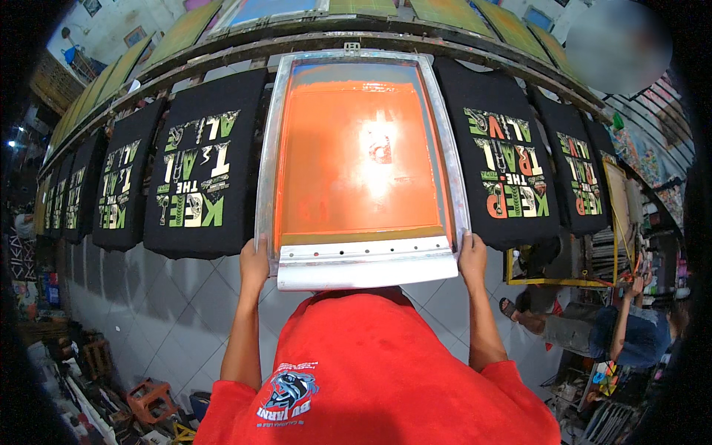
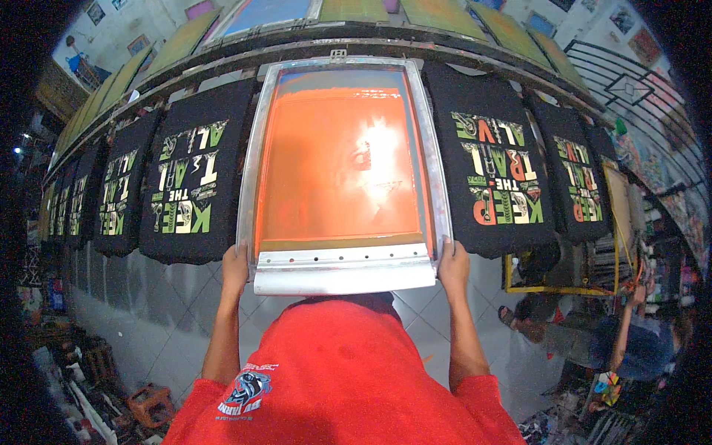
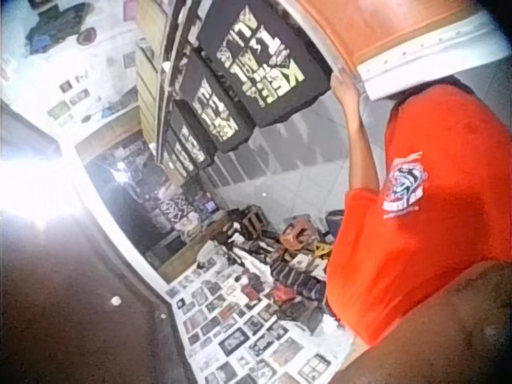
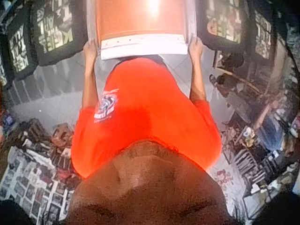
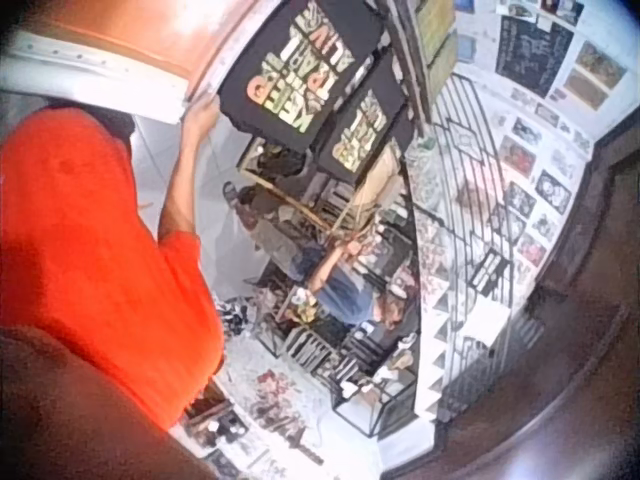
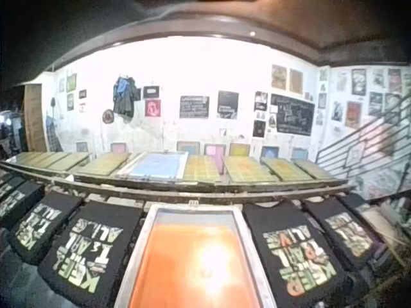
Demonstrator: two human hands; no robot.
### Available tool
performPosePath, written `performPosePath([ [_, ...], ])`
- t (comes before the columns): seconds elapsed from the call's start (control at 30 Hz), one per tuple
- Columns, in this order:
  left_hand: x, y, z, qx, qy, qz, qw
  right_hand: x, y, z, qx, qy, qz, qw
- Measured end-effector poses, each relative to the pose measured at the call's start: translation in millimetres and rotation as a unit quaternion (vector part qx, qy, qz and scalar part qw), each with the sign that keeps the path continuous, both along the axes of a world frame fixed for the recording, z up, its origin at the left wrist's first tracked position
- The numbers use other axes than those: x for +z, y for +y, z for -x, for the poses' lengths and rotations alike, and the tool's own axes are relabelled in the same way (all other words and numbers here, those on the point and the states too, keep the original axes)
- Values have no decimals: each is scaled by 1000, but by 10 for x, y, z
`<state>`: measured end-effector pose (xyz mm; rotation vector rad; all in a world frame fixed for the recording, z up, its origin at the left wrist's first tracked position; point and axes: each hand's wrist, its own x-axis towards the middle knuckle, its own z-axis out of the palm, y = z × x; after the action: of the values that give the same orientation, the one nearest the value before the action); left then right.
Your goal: The person performs screen printing on several black t-shirts by placing a screen over each shirt and using a squeegee to spread orange ink across the stencil, repeating this process for multiple shirts on a long printing table.
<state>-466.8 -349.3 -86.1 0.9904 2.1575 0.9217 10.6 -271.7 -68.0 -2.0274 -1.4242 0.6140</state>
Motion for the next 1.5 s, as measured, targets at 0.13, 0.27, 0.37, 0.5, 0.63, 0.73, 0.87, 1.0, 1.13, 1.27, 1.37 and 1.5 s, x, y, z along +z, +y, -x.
performPosePath([
  [0.13,223,-88,65,-3,36,5,999,191,-55,27,25,-1,-23,999],
  [0.27,464,-197,295,-9,52,11,999,230,-269,263,31,-15,-67,997],
  [0.37,578,-358,788,-5,59,16,998,434,-411,821,36,-23,-49,998],
  [0.5,319,-636,1800,0,36,-23,999,326,-652,1738,26,-4,-55,998],
  [0.63,227,-1017,2958,3,69,-69,995,150,-936,2959,28,26,-72,997],
  [0.73,411,-1187,3727,19,20,9,1000,67,-1123,3731,18,28,-68,997],
  [0.87,95,-1354,4499,8,42,-23,999,231,-1204,4423,24,17,-12,1000],
  [1.0,264,-1274,4683,2,25,-14,1000,175,-1192,4702,19,-2,-12,1000],
  [1.13,325,-1110,4838,-25,33,14,999,172,-1113,4891,11,-11,-18,1000],
  [1.27,64,-1012,5011,-26,58,1,998,79,-995,4949,9,5,-33,999],
  [1.37,101,-902,4932,-32,64,4,997,-120,-940,4829,6,-13,-75,997],
  [1.5,157,-885,4832,-30,78,14,996,-158,-910,4798,13,-10,-85,996],
])
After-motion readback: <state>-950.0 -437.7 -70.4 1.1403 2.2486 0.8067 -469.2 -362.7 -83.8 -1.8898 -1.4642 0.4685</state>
